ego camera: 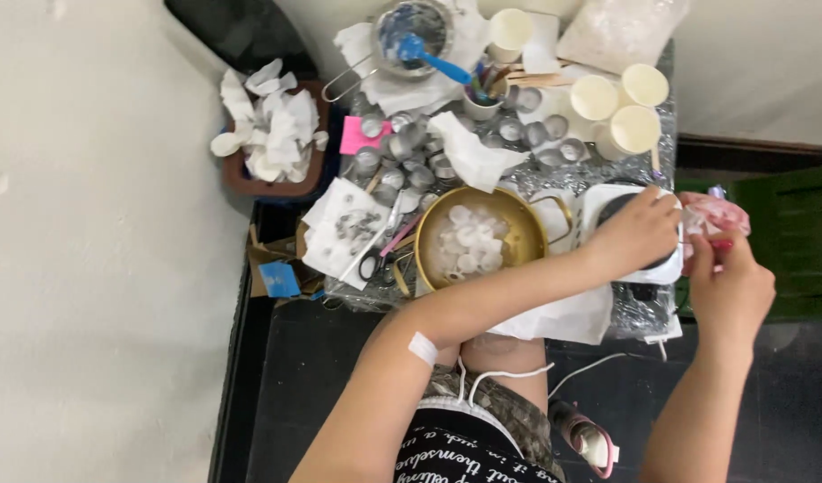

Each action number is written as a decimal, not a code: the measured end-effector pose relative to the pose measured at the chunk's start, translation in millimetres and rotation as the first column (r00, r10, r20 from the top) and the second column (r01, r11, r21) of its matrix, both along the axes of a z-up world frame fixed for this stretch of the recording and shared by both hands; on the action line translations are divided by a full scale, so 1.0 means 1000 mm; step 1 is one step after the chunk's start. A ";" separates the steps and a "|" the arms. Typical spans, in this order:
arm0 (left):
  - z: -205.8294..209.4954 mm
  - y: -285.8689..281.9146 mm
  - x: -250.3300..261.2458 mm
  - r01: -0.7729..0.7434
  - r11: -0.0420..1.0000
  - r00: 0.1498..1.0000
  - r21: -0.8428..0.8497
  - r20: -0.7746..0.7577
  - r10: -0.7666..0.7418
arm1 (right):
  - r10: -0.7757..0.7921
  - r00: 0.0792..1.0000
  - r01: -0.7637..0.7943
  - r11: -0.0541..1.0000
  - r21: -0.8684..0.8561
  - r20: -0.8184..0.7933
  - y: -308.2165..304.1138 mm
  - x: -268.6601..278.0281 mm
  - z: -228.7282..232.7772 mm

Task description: Cleaning small metal candle containers with a cloth and placing them on a hot plate for wax preparation.

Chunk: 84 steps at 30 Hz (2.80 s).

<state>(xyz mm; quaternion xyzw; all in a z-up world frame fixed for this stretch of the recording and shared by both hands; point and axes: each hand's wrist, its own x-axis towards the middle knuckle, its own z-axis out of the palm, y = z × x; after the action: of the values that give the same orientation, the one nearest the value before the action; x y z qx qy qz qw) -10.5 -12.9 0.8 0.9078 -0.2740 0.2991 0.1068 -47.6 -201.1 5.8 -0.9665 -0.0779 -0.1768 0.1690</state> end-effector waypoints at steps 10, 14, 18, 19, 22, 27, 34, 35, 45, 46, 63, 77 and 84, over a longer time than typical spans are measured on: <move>-0.007 -0.007 0.006 -0.043 0.988 0.991 -0.149 0.119 0.061 | 0.101 0.991 -0.103 0.994 0.025 0.084 -0.011 0.009 -0.021; -0.001 -0.003 -0.001 -0.034 0.995 0.993 -0.092 0.107 0.044 | 0.059 0.993 -0.074 0.986 0.153 0.100 -0.010 0.008 -0.026; 0.002 0.001 -0.003 -0.048 0.999 0.997 -0.014 0.055 0.048 | 0.060 0.995 -0.087 0.921 0.379 0.081 -0.015 0.009 -0.029; 0.005 0.002 -0.004 -0.046 0.999 0.997 -0.015 0.054 0.047 | 0.058 0.995 -0.085 0.922 0.379 0.080 -0.017 0.007 -0.029; 0.013 0.006 -0.009 -0.035 0.999 0.998 -0.024 0.049 0.036 | 0.114 0.992 -0.127 0.847 0.517 0.057 -0.022 0.002 -0.030; 0.019 0.009 -0.013 -0.042 0.994 0.996 -0.099 0.080 0.050 | 0.141 0.982 -0.185 0.841 0.508 0.124 -0.025 0.000 -0.036; 0.013 0.009 -0.011 -0.056 0.988 0.990 -0.145 0.117 0.073 | 0.146 0.976 -0.215 0.778 0.591 0.163 -0.024 -0.012 -0.034; 0.011 0.010 -0.010 -0.052 0.992 0.993 -0.114 0.096 0.063 | 0.144 0.974 -0.218 0.804 0.554 0.174 -0.029 -0.013 -0.039; 0.012 0.032 -0.023 -0.041 0.979 0.981 -0.202 -0.193 0.002 | -0.028 0.981 -0.119 0.691 0.713 0.191 -0.001 -0.034 -0.041; 0.019 0.038 -0.028 -0.001 0.978 0.980 -0.207 -0.193 -0.040 | -0.068 0.979 -0.089 0.699 0.709 0.191 0.007 -0.038 -0.033; 0.028 0.032 -0.010 0.039 0.997 0.983 -0.068 -0.176 -0.051 | -0.049 0.988 -0.013 0.918 0.396 0.145 0.061 -0.035 0.025; 0.015 0.015 -0.006 0.071 0.997 0.983 -0.039 -0.169 -0.076 | -0.046 0.993 0.004 0.936 0.351 0.112 0.060 -0.035 0.036; 0.025 0.025 -0.015 0.037 0.998 0.983 -0.044 -0.177 -0.045 | -0.024 0.995 -0.006 0.953 0.302 0.094 0.055 -0.031 0.033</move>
<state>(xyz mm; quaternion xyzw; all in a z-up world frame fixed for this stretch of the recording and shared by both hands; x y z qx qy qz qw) -26.0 12.5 25.4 0.9228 -0.2759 0.2198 0.1553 -78.9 -145.6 39.0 -0.9199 -0.0536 -0.2342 0.3099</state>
